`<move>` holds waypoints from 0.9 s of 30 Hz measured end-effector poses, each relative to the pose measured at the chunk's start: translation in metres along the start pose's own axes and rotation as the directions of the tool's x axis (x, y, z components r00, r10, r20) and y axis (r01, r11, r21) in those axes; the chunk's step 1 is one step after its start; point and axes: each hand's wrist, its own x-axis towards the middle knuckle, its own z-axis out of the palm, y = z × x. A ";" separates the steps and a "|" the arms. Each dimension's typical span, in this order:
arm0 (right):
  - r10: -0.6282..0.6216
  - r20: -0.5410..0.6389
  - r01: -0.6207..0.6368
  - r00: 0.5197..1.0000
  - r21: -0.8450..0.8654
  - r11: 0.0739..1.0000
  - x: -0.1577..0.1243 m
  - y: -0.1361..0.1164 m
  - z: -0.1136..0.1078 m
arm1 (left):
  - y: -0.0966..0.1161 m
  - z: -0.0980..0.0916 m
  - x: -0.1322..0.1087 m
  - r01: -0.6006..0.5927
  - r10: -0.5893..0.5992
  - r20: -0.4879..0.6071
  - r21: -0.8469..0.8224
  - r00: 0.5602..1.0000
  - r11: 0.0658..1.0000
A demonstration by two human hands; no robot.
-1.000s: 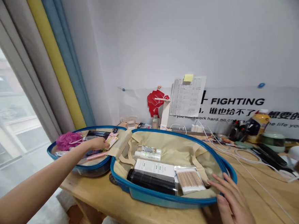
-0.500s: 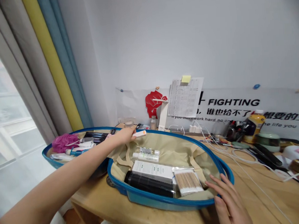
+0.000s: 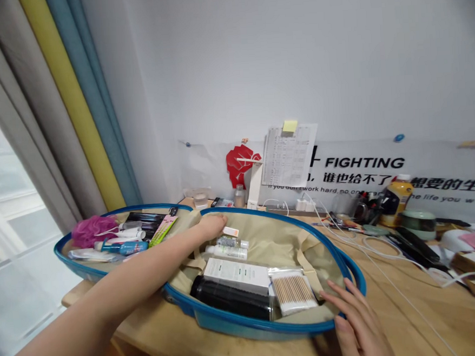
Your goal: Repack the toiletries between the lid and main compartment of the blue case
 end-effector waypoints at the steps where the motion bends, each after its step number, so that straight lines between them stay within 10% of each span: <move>1: -0.010 0.003 0.010 1.000 -0.003 1.000 0.000 0.000 0.000 | -0.001 0.002 0.001 -0.002 0.002 0.004 -0.003 1.000 1.000; 16: -0.023 -0.004 0.023 1.000 0.023 0.999 0.001 0.004 0.004 | -0.012 -0.018 -0.013 -0.027 0.010 -0.130 -0.133 0.991 0.991; 21: 0.018 0.006 -0.018 1.000 0.059 0.998 -0.003 0.008 0.006 | -0.076 -0.041 -0.042 0.105 -0.146 -0.202 -0.201 0.968 0.974; 27: 0.073 0.030 -0.076 0.997 0.101 0.992 -0.010 0.020 0.011 | -0.162 -0.031 -0.094 0.270 -0.283 -0.020 -0.245 0.959 0.931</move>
